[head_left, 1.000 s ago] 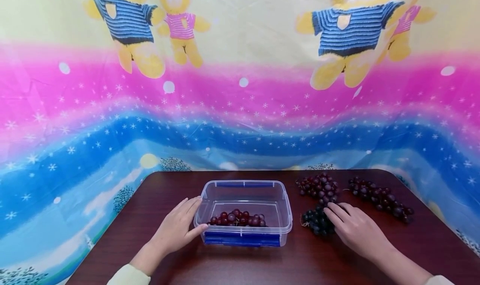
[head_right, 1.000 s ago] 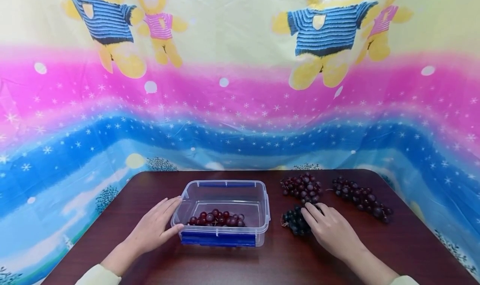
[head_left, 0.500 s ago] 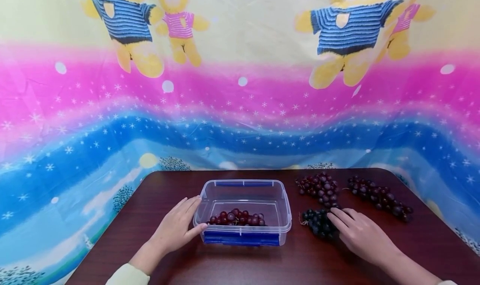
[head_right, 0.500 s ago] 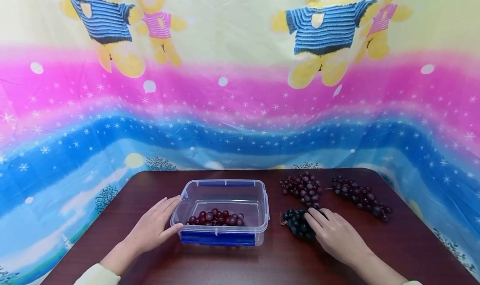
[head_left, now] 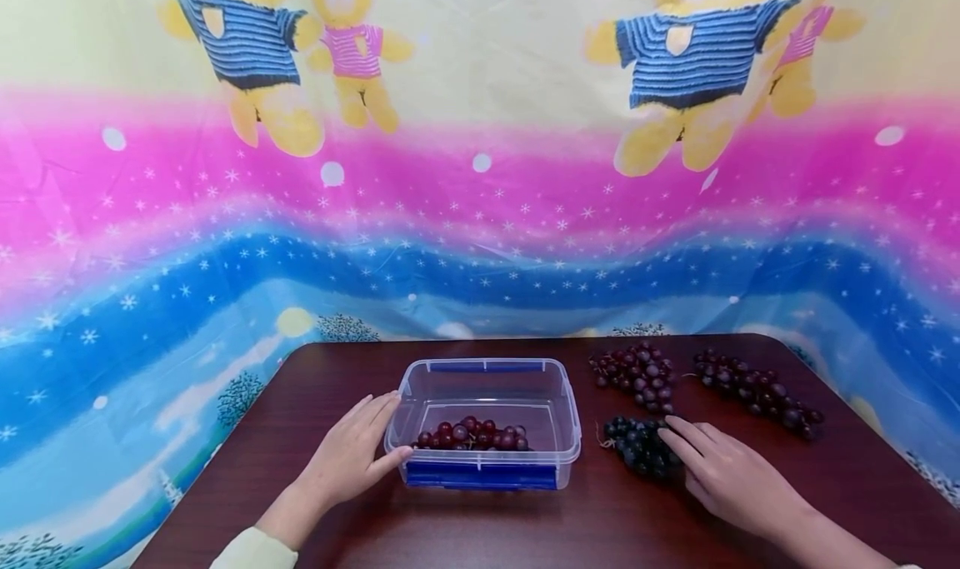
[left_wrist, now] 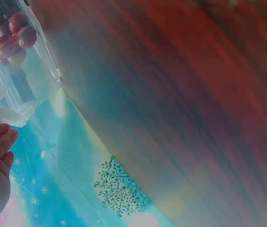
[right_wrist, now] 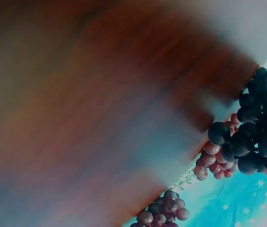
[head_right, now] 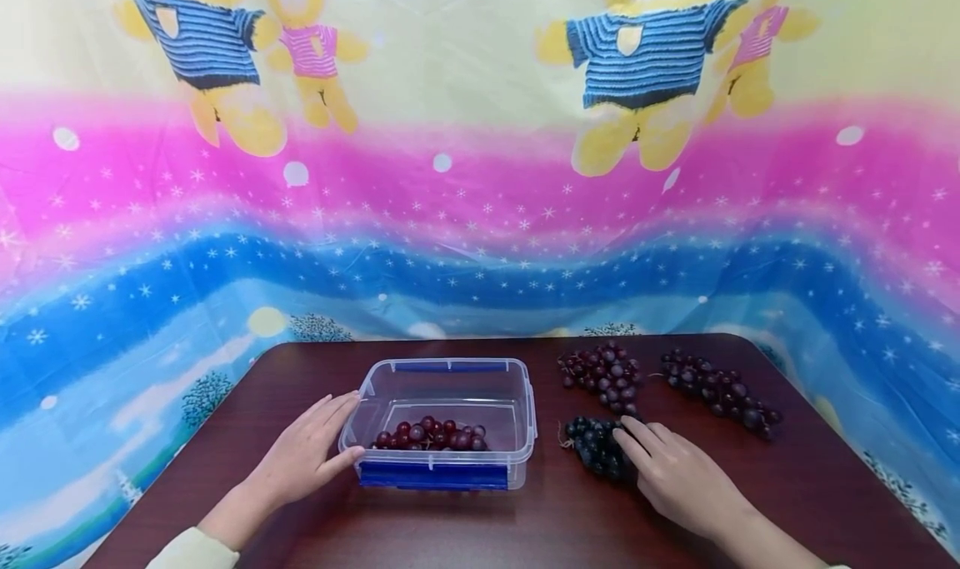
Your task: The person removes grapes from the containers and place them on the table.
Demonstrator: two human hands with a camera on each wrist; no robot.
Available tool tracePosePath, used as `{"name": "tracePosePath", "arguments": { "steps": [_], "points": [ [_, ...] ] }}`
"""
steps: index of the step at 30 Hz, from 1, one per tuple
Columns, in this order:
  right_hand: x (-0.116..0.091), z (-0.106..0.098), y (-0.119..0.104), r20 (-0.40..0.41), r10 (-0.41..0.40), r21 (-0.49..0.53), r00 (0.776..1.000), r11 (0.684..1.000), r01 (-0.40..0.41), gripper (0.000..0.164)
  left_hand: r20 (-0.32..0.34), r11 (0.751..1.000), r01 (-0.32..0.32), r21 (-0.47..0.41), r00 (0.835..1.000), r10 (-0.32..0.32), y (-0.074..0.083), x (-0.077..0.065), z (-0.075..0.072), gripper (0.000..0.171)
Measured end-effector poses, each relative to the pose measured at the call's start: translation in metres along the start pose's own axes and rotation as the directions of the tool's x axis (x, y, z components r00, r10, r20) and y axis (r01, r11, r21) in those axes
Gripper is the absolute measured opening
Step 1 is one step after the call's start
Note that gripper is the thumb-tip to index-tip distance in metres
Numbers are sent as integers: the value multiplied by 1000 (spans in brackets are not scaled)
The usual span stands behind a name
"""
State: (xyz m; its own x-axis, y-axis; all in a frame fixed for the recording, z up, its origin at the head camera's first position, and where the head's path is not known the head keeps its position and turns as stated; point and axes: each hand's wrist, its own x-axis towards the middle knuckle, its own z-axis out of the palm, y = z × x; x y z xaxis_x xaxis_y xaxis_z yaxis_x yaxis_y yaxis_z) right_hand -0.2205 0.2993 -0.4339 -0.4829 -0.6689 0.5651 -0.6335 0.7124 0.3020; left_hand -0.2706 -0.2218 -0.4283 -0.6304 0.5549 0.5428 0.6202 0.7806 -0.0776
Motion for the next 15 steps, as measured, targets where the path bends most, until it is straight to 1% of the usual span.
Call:
{"name": "tracePosePath", "arguments": {
  "steps": [4,9,11,14,15],
  "points": [
    [-3,-1,0,35,16,12,999,1000,-16,66,-9,1000,4,-5,1000,-4,0,0,1,68],
    [-6,-1,0,83,25,40,996,999,-29,66,12,1000,19,-15,1000,-19,0,-1,0,70],
    [-7,-1,1,103,25,54,994,998,-30,59,23,1000,24,-16,999,-24,1,-1,0,70],
    [-9,-2,3,132,18,65,991,998,-27,44,30,1000,25,-13,999,-25,0,-1,0,70],
    [-9,-3,3,141,15,69,990,997,-25,45,30,1000,25,-13,999,-25,0,-1,0,70]
  ]
}}
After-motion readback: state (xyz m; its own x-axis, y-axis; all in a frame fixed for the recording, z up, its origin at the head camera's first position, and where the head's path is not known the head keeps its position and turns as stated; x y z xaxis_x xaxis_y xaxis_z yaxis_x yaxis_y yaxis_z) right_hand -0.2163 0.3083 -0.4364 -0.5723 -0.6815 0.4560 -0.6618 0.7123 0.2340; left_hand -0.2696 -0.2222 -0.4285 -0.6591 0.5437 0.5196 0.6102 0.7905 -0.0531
